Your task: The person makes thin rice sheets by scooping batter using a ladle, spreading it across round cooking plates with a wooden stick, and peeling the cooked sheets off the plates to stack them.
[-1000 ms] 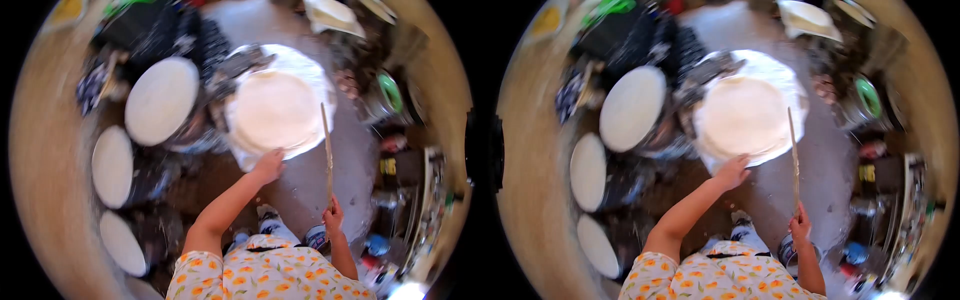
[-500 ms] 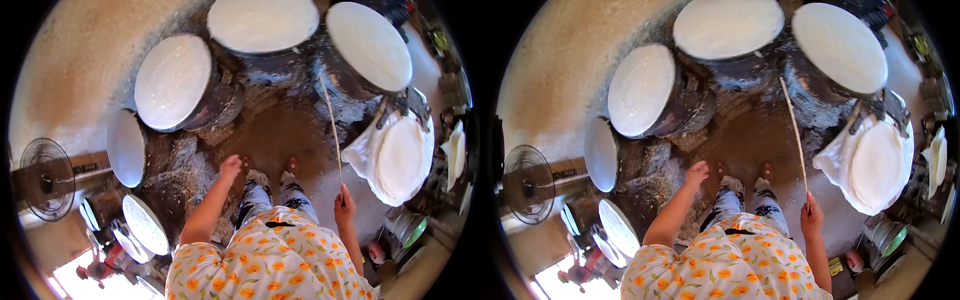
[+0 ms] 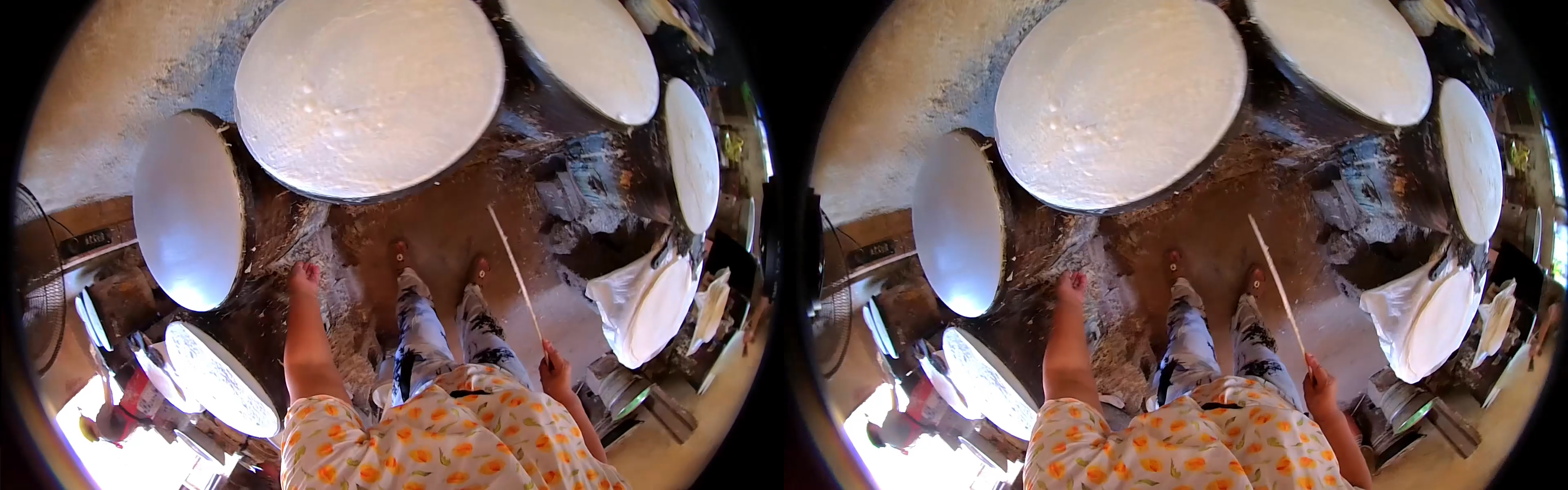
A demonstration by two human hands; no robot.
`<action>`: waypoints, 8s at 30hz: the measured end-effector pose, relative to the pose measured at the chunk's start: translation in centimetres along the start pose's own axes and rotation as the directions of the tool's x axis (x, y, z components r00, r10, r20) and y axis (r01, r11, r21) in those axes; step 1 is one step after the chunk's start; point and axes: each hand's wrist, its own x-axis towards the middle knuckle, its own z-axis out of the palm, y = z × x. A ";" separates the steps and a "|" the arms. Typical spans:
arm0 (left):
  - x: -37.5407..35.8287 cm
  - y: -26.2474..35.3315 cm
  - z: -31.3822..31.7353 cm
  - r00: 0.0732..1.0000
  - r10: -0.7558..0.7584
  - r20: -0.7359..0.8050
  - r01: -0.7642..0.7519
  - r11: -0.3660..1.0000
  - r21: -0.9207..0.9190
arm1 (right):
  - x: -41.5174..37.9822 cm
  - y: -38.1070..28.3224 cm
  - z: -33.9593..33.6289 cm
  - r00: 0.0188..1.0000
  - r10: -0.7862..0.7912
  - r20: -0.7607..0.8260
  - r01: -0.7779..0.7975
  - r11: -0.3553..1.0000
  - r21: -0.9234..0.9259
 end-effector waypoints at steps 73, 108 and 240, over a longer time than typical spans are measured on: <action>-27.3 -27.6 -24.9 0.968 -0.248 -0.027 0.137 0.619 -0.773 | 18.1 -33.2 6.6 0.418 -0.796 0.438 0.842 0.521 0.143; -34.0 2.2 -19.8 0.034 0.996 -0.077 -0.782 0.075 0.619 | 16.8 -23.6 7.1 0.467 -0.397 0.790 0.660 0.751 -0.013; -40.7 -13.6 -52.0 0.819 0.546 -0.174 -0.119 -0.135 -0.984 | 2.3 -37.5 20.6 0.121 -0.613 0.781 0.892 0.412 0.185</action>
